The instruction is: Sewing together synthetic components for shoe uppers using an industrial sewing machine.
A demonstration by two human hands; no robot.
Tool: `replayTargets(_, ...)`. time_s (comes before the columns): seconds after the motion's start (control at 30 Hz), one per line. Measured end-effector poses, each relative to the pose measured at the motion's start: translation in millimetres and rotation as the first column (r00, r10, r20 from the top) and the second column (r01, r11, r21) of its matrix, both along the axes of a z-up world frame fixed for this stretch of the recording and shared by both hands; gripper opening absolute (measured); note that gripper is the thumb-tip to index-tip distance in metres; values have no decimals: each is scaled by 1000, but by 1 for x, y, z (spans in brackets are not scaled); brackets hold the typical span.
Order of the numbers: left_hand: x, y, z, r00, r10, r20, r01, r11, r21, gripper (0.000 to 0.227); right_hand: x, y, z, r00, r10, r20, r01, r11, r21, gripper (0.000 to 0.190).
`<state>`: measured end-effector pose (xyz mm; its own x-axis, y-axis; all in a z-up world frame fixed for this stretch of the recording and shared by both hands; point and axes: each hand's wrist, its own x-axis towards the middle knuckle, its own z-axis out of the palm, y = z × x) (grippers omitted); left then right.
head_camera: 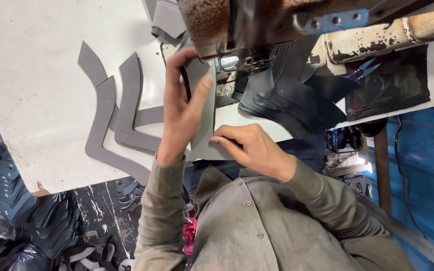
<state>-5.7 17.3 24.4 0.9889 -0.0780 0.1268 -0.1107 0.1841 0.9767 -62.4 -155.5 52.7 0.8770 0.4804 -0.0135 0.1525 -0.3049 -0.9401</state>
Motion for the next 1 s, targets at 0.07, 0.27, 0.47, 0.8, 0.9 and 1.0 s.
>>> replayTargets(0.07, -8, -2, 8, 1000, -8, 28, 6, 997, 72, 38, 7, -4, 6, 999, 36, -18, -36, 999, -2, 11)
replayTargets(0.27, -7, -11, 1, 993, 86, -79, -83, 995, 48, 34, 31, -18, 24, 998, 52, 44, -47, 993, -112, 13)
replayTargets(0.47, -29, -24, 32, 975, 193, 108, -220, 906, 362, 41, 57, -26, 33, 998, 51, 21, -46, 981, -189, 10)
replayTargets(0.8, -49, -45, 16, 930, 305, -205, -288, 951, 109, 40, 87, -43, 44, 852, 122, 510, 27, 961, -276, 19)
replayTargets(0.9, -34, -44, 16, 935, 321, -150, -308, 945, 106, 38, 90, -52, 45, 905, 116, 409, -9, 968, -253, 18)
replayTargets(1.0, -22, -38, 11, 939, 342, -32, -332, 926, 178, 36, 88, -53, 42, 914, 109, 391, -4, 966, -260, 21)
